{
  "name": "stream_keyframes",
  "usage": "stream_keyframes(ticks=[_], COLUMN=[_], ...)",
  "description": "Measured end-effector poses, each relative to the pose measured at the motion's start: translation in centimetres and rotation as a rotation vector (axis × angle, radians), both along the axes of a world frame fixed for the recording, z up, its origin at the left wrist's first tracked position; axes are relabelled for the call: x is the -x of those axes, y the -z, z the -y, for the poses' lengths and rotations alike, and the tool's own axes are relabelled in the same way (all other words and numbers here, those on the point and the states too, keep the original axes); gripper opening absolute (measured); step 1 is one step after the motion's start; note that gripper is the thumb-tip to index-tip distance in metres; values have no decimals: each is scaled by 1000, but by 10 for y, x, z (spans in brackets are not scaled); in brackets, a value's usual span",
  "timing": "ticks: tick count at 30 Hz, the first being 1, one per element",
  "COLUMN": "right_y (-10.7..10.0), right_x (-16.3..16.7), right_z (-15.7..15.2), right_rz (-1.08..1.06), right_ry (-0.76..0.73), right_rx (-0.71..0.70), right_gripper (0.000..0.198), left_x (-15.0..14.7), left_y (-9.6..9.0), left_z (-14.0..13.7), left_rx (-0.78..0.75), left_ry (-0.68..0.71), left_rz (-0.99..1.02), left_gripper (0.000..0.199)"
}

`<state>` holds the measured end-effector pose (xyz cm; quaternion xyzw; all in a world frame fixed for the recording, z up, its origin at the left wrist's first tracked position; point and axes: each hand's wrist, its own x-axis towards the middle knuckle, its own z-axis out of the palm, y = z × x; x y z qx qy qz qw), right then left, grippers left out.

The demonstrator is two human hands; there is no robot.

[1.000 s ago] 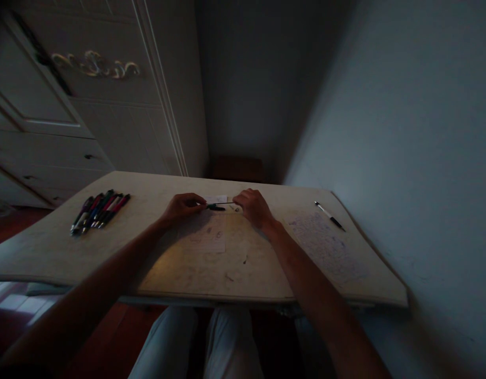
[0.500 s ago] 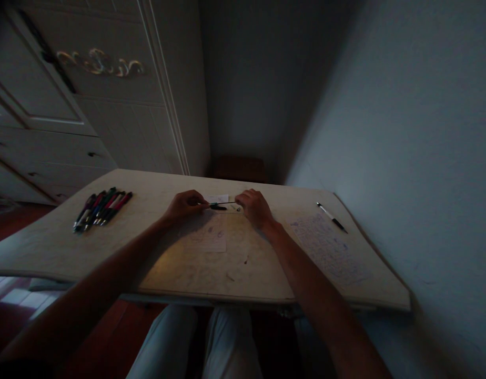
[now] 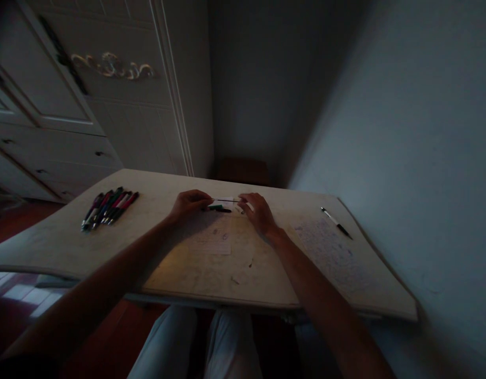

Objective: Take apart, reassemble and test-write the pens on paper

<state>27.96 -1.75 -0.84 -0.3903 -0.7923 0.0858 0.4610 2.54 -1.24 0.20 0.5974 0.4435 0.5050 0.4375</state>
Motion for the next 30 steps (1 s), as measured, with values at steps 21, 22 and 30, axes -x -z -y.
stream_keyframes(ticks=[21,22,30], right_y=[11,13,12], right_x=[-3,-2,18], right_z=[-12,-12,-5], right_rz=[-249,-176,253], right_ry=[171,168,220], right_rx=[304,276,173], right_gripper=[30,25,11], left_x=[4,4,4], left_y=[-2,-2,0], left_z=[-7,-7,-11], left_rx=[8,18,56], left_ry=[-118,-126,-108], left_rz=[183,189,314], left_gripper=[30,31,33])
